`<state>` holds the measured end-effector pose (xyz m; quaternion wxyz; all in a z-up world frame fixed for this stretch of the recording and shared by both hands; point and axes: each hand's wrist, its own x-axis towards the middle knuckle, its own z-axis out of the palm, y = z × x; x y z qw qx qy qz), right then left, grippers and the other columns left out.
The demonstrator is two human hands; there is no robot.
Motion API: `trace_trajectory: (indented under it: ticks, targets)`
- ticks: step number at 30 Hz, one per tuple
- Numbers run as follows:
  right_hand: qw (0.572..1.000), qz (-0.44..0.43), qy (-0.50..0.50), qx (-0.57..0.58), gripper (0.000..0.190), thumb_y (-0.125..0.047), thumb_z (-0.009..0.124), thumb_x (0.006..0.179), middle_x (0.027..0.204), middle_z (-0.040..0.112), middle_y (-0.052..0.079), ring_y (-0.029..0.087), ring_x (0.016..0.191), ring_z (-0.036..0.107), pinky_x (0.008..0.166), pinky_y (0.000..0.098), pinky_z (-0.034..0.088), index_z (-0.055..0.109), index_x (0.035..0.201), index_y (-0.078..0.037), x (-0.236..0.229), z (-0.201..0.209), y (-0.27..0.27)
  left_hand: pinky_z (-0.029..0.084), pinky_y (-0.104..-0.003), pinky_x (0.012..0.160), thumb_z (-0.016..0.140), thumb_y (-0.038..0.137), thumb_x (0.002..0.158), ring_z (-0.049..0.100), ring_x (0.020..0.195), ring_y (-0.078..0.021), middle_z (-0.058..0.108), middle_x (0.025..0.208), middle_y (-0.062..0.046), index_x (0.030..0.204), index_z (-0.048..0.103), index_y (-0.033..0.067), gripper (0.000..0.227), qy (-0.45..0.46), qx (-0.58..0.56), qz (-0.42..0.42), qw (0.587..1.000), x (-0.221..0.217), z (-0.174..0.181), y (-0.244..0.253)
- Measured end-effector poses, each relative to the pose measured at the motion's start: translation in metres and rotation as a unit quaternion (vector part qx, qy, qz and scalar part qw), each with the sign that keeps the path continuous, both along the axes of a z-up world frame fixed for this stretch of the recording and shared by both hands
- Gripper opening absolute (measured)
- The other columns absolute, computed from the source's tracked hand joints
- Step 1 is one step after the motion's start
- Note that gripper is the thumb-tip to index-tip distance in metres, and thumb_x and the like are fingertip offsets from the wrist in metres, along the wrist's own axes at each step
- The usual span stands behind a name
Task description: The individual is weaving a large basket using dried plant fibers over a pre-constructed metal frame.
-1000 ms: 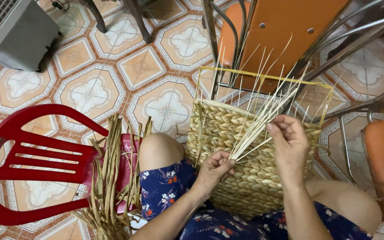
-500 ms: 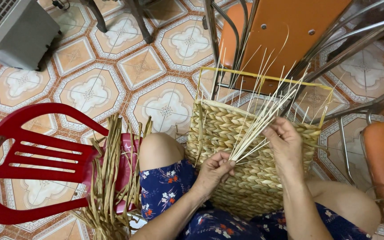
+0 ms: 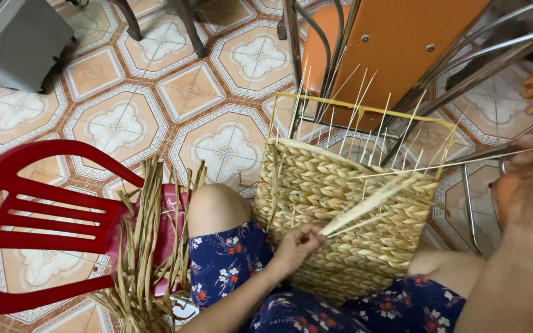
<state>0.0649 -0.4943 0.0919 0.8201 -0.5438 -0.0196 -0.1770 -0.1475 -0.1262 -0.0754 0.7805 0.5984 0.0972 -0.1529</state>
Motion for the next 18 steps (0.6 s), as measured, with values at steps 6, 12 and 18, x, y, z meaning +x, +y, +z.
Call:
trace_trajectory:
  ticks: [6,12,18]
  targets:
    - [0.988,0.018,0.063,-0.142,0.023,-0.016,0.039,0.121,0.091,0.073,0.012,0.013,0.070,0.067,0.066,0.0220,0.060,0.059,0.118,-0.005,-0.035,0.062,0.070,0.065,-0.029,0.079,0.066,0.019,0.098,0.070,0.094,-0.0198,0.060,0.129,-0.011,0.136,0.058,0.0106,0.040,-0.174,0.282,0.012,0.943,0.011,0.098,-0.012]
    - [0.988,0.085,0.031,-0.121,0.005,0.001,0.049,0.116,0.098,0.068,0.016,0.019,0.078,0.071,0.062,0.0292,0.060,0.054,0.119,0.001,-0.073,0.060,0.182,0.062,-0.036,0.082,0.064,0.023,0.101,0.073,0.091,-0.0196,0.074,0.108,-0.010,0.126,0.069,0.0075,0.030,-0.292,0.239,-0.027,0.926,0.019,0.136,0.000]
    - [0.922,0.214,0.130,-0.294,0.013,0.000,0.053,0.101,0.095,0.073,0.013,0.019,0.072,0.070,0.060,0.0302,0.061,0.065,0.106,-0.002,-0.085,0.034,0.241,0.059,-0.029,0.075,0.063,0.020,0.104,0.074,0.081,-0.0162,0.080,0.093,-0.009,0.116,0.075,0.0117,0.019,-0.131,0.274,-0.085,0.949,0.030,0.149,0.037]
